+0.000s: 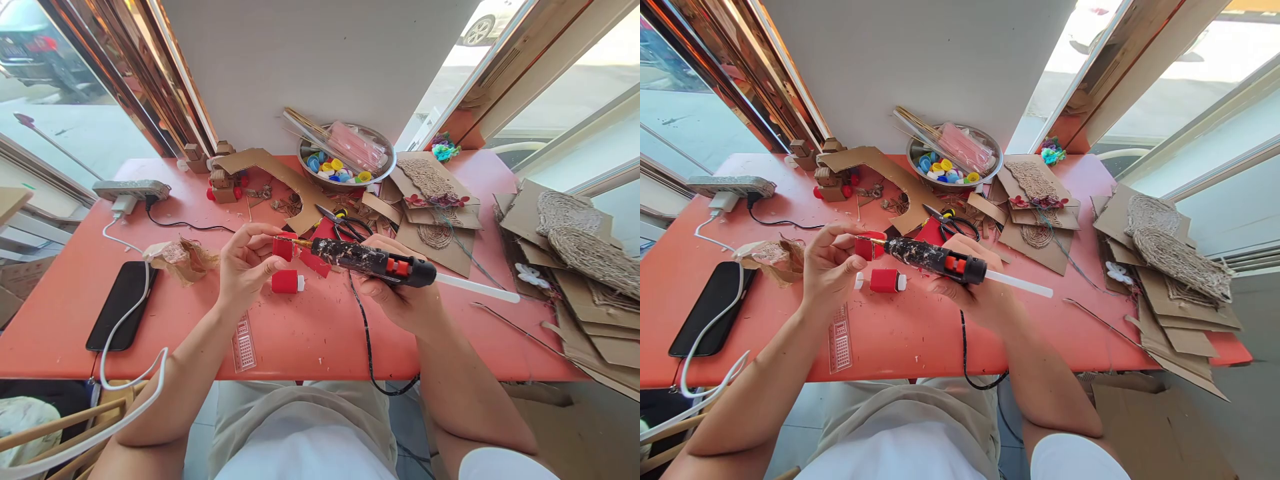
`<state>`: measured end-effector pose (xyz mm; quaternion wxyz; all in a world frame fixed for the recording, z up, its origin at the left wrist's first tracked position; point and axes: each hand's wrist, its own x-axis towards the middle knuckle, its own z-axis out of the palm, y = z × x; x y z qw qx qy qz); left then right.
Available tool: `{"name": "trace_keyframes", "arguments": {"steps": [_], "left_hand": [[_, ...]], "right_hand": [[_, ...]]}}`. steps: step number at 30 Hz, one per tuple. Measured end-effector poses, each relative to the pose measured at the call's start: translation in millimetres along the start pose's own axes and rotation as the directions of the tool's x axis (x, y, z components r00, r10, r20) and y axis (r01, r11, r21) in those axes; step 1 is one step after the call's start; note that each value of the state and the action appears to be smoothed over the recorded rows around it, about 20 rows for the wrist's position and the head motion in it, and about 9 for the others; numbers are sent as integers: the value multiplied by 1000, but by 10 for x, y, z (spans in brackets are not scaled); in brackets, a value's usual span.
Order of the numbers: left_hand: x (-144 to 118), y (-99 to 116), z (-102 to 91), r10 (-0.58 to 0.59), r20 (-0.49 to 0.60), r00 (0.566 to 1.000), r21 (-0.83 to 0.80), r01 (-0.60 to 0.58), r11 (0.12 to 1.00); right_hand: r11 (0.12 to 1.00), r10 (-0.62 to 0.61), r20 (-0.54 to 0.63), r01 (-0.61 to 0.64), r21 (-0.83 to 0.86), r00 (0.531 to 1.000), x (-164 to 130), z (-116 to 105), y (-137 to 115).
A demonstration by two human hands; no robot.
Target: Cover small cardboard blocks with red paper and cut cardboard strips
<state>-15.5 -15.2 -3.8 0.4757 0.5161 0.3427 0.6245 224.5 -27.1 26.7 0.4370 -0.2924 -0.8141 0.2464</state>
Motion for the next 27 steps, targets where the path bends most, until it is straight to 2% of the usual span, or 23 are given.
{"name": "trace_keyframes", "arguments": {"steps": [10, 16, 22, 27], "left_hand": [[-21, 4, 18, 31, -29, 999, 30, -30, 999], [-37, -7, 16, 116, -37, 993, 76, -113, 991], [-46, -2, 22, 151, -64, 986, 154, -140, 978], [-54, 10, 19, 116, -56, 992, 119, -109, 987]], "right_hand": [[999, 17, 17, -16, -40, 1000, 1, 25, 12], [997, -29, 11, 30, -75, 1000, -26, 55, 28], [987, -95, -73, 84, -138, 993, -65, 143, 96], [988, -97, -73, 87, -128, 993, -63, 139, 87]]}}
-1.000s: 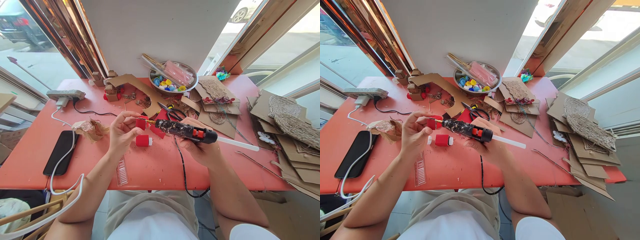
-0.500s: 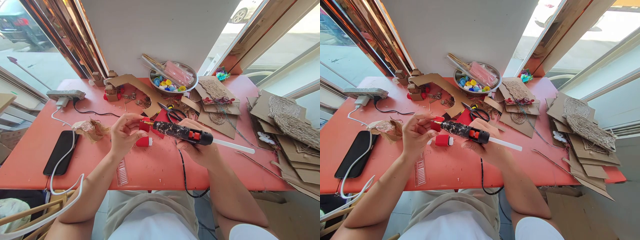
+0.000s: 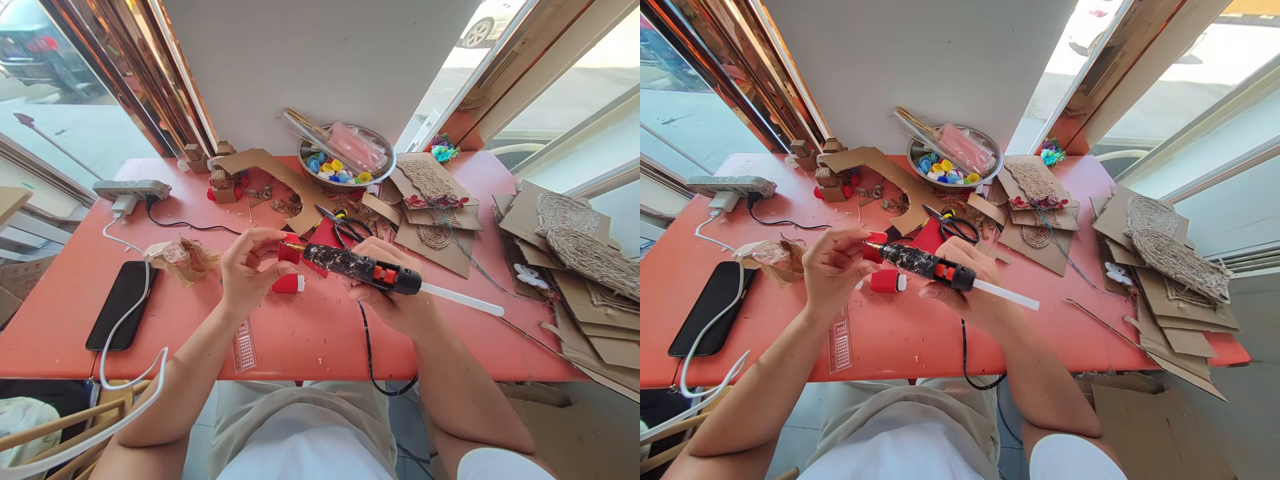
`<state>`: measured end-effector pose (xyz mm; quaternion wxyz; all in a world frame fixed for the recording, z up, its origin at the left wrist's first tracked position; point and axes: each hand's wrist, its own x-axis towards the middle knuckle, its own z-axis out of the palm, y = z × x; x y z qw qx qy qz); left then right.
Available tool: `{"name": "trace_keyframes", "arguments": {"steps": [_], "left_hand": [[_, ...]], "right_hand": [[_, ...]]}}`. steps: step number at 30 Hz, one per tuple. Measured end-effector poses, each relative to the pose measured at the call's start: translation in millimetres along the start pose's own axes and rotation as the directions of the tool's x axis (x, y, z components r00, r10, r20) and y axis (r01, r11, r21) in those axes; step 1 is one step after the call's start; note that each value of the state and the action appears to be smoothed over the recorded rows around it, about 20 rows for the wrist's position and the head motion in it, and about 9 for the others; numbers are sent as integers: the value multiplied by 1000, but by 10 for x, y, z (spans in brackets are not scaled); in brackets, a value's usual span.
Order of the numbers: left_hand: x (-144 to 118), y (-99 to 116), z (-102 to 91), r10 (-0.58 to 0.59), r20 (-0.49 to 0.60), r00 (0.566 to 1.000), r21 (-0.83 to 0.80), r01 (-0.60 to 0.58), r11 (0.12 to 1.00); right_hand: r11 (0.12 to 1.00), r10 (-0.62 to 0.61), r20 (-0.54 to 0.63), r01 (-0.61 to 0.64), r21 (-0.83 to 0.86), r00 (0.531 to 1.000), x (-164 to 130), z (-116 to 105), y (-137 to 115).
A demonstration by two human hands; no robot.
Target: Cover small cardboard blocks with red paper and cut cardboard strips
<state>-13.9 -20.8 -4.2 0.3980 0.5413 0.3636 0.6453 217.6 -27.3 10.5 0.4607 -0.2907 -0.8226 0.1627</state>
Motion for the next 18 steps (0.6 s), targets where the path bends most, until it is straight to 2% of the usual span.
{"name": "trace_keyframes", "arguments": {"steps": [5, 12, 18], "left_hand": [[21, -9, -7, -45, -6, 999, -52, 44, 998], [54, 27, 39, -52, -10, 999, -148, 50, 988], [56, 25, 32, -108, 15, 994, -177, 109, 978]], "right_hand": [[999, 51, 77, -52, 14, 996, 37, -107, -33], [1000, -19, 46, 20, -18, 999, 78, -134, -44], [999, 42, 60, -42, 7, 997, 65, -112, -45]]}}
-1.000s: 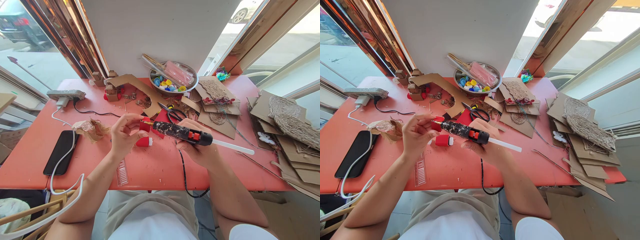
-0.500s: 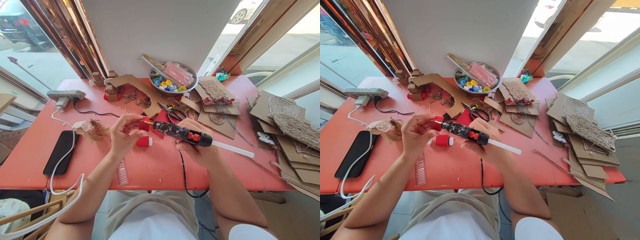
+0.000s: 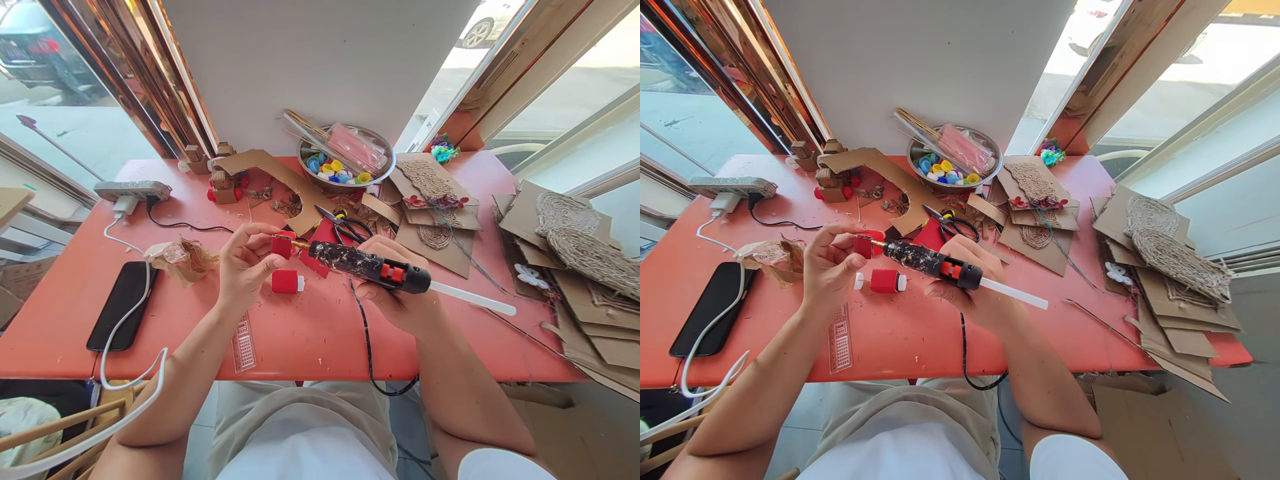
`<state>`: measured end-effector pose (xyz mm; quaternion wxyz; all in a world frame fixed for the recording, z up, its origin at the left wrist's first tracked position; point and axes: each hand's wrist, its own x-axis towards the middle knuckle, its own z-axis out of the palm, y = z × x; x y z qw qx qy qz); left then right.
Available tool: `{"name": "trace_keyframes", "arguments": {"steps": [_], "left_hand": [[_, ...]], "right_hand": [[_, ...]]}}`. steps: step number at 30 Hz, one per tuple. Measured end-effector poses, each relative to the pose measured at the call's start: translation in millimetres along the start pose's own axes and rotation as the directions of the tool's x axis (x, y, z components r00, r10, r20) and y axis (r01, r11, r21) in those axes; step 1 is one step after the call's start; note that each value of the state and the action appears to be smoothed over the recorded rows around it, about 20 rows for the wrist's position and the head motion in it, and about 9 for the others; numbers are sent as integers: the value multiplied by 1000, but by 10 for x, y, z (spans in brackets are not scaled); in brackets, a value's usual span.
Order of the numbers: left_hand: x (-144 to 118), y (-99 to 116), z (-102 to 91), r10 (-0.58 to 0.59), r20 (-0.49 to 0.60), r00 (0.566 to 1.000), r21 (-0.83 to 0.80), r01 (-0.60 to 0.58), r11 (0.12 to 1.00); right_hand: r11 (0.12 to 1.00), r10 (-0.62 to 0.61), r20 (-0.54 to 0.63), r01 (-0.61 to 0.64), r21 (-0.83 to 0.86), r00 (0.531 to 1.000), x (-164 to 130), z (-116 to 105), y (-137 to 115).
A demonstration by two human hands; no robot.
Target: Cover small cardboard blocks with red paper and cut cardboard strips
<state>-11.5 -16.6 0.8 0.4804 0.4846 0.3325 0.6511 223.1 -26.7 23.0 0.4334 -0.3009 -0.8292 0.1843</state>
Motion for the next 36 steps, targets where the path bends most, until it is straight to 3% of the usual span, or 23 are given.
{"name": "trace_keyframes", "arguments": {"steps": [13, 19, 26, 29, 33, 36], "left_hand": [[-3, -17, -30, -91, 3, 996, -16, 91, 996], [3, -16, -50, -118, 29, 993, -30, 119, 992], [21, -63, -121, -154, 47, 987, -89, 158, 984], [30, -68, -144, -212, 47, 976, -127, 217, 968], [45, -45, -166, -284, 84, 955, -147, 293, 945], [65, -38, -177, -325, 102, 940, -158, 337, 928]], "right_hand": [[999, 4, 43, -5, 33, 999, -18, 6, -3], [998, -37, -19, 38, 45, 999, -47, 96, 7], [996, 28, 56, -32, 78, 998, -17, 56, -6], [964, 108, 50, -117, 239, 993, 16, 47, -17], [810, 280, 50, -264, 524, 959, 47, 53, 19], [771, 417, -128, -275, 574, 900, 60, -64, 103]]}}
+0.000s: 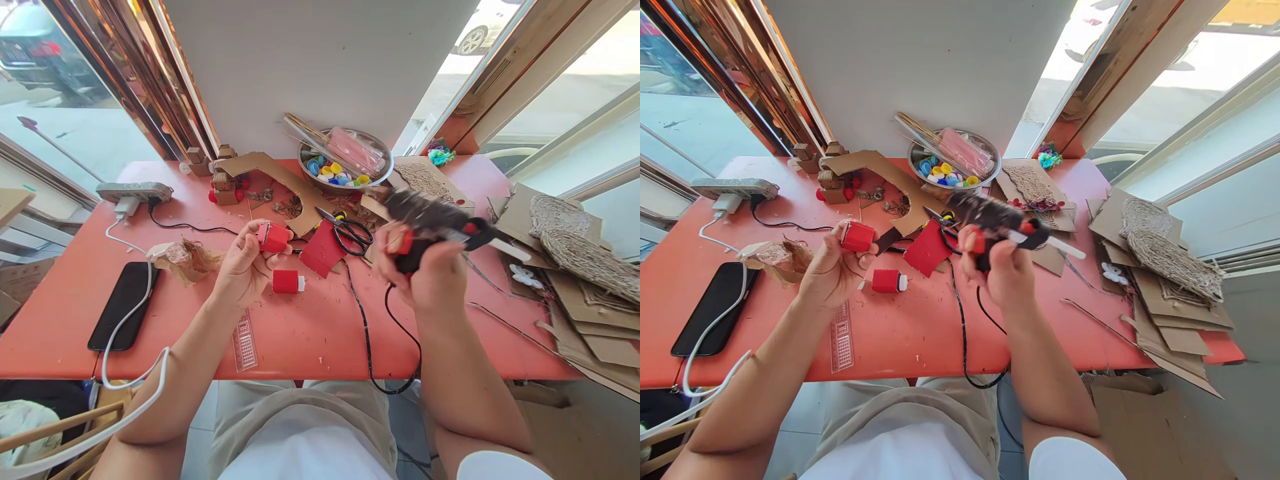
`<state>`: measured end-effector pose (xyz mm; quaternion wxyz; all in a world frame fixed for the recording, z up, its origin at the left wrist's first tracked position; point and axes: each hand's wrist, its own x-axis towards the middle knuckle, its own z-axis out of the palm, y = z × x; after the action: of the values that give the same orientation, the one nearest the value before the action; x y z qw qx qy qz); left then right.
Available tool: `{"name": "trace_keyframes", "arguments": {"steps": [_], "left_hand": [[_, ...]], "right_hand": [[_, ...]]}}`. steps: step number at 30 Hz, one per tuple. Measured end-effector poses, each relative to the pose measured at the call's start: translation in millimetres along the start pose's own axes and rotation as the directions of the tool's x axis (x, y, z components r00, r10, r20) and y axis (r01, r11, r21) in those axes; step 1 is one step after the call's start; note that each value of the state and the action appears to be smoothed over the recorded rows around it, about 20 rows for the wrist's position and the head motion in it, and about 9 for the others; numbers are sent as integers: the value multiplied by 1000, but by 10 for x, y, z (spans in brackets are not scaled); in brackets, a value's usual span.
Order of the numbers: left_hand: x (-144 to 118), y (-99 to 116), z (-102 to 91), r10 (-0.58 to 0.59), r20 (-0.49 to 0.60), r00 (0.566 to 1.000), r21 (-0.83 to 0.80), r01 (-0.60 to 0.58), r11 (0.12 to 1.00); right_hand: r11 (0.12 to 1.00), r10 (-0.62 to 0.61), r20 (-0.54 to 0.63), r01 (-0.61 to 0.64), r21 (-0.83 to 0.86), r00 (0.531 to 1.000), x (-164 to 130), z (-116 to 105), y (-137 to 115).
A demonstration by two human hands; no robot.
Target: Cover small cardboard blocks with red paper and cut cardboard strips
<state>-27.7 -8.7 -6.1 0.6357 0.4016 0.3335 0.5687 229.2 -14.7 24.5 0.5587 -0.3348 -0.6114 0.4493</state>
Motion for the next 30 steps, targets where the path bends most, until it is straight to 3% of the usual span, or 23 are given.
{"name": "trace_keyframes", "arguments": {"steps": [3, 6, 8, 11, 17, 25, 30], "left_hand": [[18, -3, -5, -37, 12, 999, -26, 37, 999], [20, -10, 2, -41, 24, 999, -31, 42, 999], [9, -12, 13, -20, 31, 999, -17, 21, 1000], [-20, -16, 49, 23, 54, 998, 17, -24, 1000], [-95, -24, 187, 104, 105, 989, 120, -117, 986], [-142, -24, 259, 146, 118, 982, 169, -165, 972], [-156, -44, 279, 148, 125, 981, 172, -169, 970]], "right_hand": [[998, -42, -265, 27, -61, 963, 79, -259, -36], [997, -64, -388, 39, -70, 919, 136, -444, -38], [996, -84, -429, 70, -50, 899, 141, -417, -2], [998, -63, -370, 52, -38, 927, 87, -163, 85], [989, 24, -140, -44, -138, 990, -115, 378, 204], [985, 101, 83, -87, -151, 991, -172, 457, 145], [974, 68, 94, -46, -221, 993, -253, 437, 227]]}}
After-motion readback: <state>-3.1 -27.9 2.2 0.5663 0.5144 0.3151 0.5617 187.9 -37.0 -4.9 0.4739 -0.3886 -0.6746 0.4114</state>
